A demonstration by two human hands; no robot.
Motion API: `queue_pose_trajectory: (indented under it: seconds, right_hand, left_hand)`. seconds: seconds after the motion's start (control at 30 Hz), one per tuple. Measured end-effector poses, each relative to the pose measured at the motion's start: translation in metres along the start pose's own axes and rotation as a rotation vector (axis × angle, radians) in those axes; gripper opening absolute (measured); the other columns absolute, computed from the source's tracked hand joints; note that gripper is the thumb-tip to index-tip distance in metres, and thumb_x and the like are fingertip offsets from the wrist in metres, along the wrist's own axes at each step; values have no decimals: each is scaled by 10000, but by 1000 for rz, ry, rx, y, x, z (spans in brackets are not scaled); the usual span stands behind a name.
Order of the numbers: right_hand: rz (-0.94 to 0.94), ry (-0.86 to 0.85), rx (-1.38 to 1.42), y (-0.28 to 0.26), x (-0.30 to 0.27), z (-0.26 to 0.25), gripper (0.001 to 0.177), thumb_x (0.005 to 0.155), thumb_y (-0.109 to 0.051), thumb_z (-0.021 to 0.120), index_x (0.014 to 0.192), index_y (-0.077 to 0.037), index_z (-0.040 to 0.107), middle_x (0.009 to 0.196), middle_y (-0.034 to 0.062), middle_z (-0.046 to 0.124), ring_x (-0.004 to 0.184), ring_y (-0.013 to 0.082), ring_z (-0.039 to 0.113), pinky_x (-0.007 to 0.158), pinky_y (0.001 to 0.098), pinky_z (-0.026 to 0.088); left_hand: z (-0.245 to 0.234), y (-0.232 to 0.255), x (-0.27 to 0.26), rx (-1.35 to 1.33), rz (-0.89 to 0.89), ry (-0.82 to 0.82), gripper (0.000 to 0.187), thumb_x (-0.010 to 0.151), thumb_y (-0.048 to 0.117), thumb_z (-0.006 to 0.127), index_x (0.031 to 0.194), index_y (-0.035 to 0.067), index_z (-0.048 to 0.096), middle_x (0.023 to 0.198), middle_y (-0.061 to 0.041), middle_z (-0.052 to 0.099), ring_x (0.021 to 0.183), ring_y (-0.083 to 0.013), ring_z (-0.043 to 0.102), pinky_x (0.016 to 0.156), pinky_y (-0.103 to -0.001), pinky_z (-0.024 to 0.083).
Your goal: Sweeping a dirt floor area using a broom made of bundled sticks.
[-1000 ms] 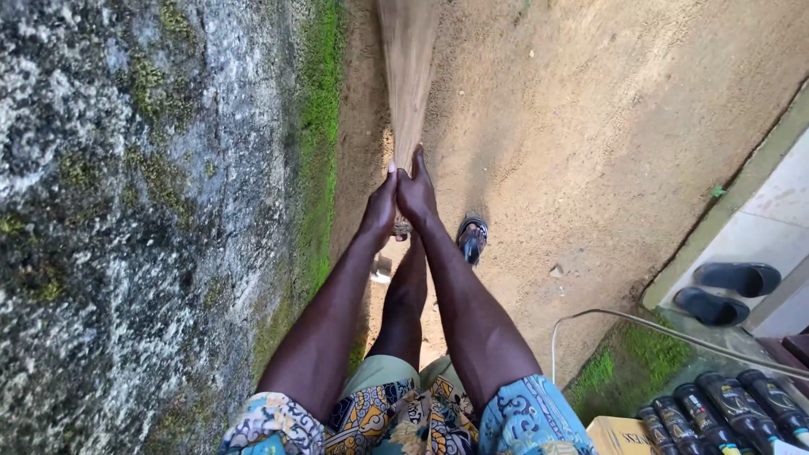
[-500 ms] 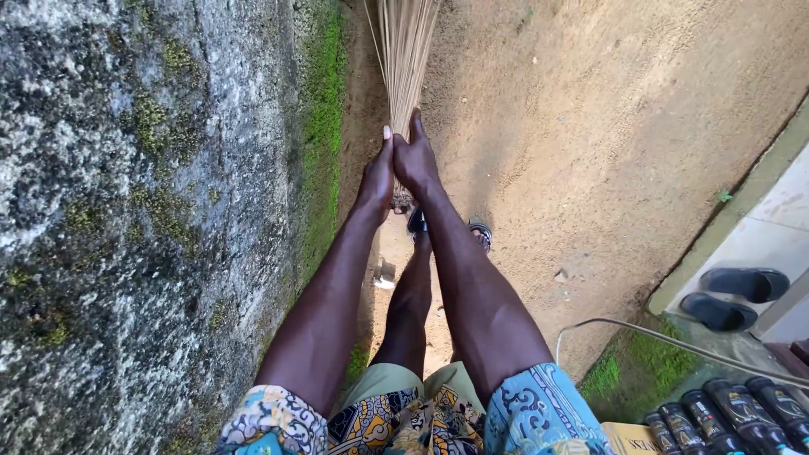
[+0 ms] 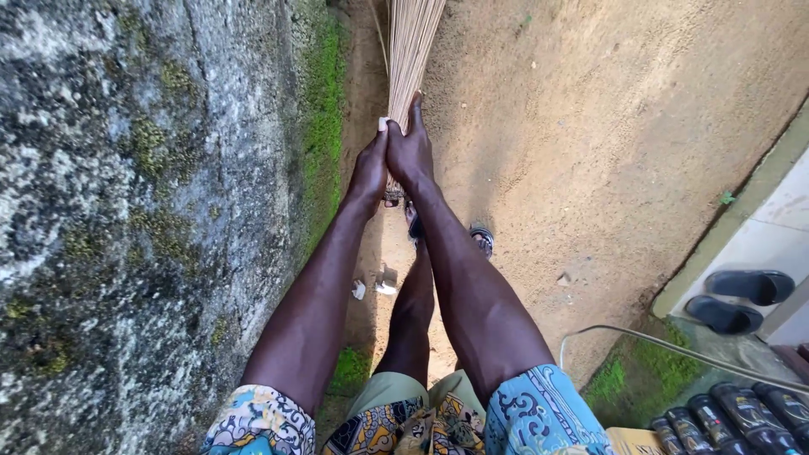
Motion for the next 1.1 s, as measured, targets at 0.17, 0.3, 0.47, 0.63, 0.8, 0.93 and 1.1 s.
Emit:
queue_pose_trajectory:
  seconds: [0.17, 0.3, 0.47, 0.63, 0.8, 0.93, 1.1]
  right_hand:
    - [-77, -105, -73, -13, 29, 6, 812, 985, -359, 524, 1644, -214, 73, 1567, 213, 433, 1333, 395, 552, 1125, 478, 391]
    - [6, -88, -136, -9, 25, -8, 823, 982, -362, 543, 1651, -205, 91, 1535, 225, 494, 1323, 379, 580, 1164, 422, 408]
    - [-205, -36, 69, 54, 69, 2, 800, 962, -264, 633, 1601, -155, 164, 1485, 269, 504, 1327, 359, 560, 1115, 412, 421]
    - [64, 61, 53, 36, 5, -36, 842, 938, -299, 594, 1651, -231, 151, 1389, 236, 638, 1202, 325, 689, 1050, 390, 509]
    - [-60, -104, 31, 87, 52, -16, 801, 978, -301, 627, 1633, -211, 175, 1460, 221, 588, 1233, 319, 686, 1079, 400, 491]
    - [78, -56, -86, 52, -12, -38, 797, 1007, -302, 599, 1661, -233, 149, 1450, 238, 603, 1252, 346, 661, 1101, 411, 489]
    - [-88, 57, 120, 83, -52, -54, 787, 989, -225, 582, 1636, -247, 134, 1570, 216, 444, 1265, 371, 610, 1055, 428, 475]
  left_hand:
    - [0, 9, 9, -26, 56, 84, 821, 1019, 641, 286, 1581, 45, 324, 1598, -202, 401, 1477, -298, 387, 1194, -464, 330]
    - [12, 1, 22, 36, -92, -2, 846, 995, 666, 245, 1605, 80, 270, 1627, -169, 349, 1500, -283, 318, 1204, -493, 270]
    - [34, 15, 4, 72, -54, 86, 854, 992, 682, 254, 1566, 60, 367, 1580, -177, 439, 1469, -287, 408, 1183, -480, 342]
    - [37, -44, 27, 40, -39, -36, 829, 1033, 655, 298, 1487, 5, 537, 1469, -222, 627, 1360, -306, 575, 1103, -413, 451]
    - [51, -32, 3, -84, 50, 109, 775, 1042, 630, 277, 1567, 70, 389, 1536, -133, 492, 1414, -232, 466, 1147, -371, 375]
    - [46, -71, 7, -78, -159, 56, 762, 1023, 616, 282, 1550, 83, 416, 1517, -143, 530, 1409, -258, 475, 1129, -408, 378]
    - [55, -95, -33, 316, 5, -51, 774, 1024, 642, 288, 1568, 104, 404, 1502, -160, 560, 1355, -249, 550, 1113, -391, 433]
Point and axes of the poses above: each hand's wrist, its own x-axis towards the middle knuckle, its own z-axis out of the palm, y = z × x, the point moved 7 cm from there along x, towards the middle knuckle
